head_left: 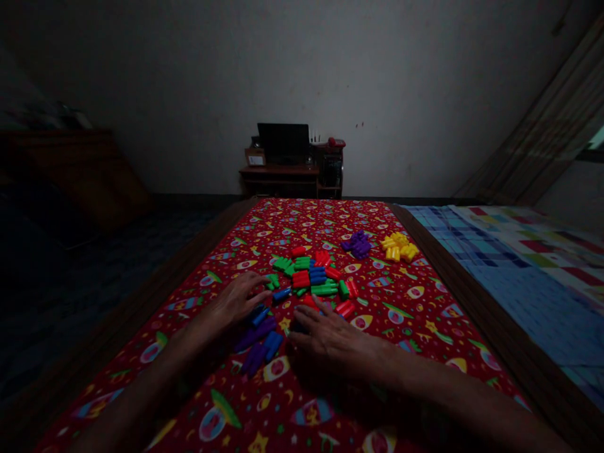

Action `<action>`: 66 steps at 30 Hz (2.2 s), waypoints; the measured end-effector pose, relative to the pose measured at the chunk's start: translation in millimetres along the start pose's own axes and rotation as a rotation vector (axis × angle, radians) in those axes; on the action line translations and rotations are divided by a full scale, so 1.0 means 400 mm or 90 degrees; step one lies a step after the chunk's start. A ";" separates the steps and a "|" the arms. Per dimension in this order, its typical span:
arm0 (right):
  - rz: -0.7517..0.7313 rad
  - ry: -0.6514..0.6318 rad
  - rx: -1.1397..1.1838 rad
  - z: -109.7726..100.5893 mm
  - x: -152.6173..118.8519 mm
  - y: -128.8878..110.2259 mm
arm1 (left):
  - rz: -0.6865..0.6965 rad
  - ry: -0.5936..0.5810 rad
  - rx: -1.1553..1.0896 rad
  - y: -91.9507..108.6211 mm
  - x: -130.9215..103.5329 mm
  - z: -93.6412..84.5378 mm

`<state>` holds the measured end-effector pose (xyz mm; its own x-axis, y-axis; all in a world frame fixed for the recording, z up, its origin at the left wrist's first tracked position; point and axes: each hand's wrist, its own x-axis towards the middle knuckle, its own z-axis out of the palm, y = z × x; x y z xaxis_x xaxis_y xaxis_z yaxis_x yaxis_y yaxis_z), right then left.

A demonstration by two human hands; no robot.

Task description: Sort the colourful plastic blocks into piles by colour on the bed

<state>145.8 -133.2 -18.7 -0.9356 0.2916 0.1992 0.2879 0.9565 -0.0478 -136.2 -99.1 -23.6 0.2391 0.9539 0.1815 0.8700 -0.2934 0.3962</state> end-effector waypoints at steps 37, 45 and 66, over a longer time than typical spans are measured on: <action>0.459 0.353 0.192 0.043 -0.046 0.297 | 0.114 0.311 -0.035 0.082 0.081 0.197; 0.554 0.584 0.487 0.022 -0.058 0.472 | 0.136 0.322 0.026 0.086 0.060 0.168; 0.594 0.479 0.184 -0.014 -0.013 0.462 | 0.015 0.215 -0.276 0.142 0.070 0.154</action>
<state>205.0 42.1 -23.2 -0.0169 0.8760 0.4820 0.6372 0.3809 -0.6700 -53.3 -85.2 -51.5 0.0433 0.8944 0.4452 0.5922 -0.3818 0.7096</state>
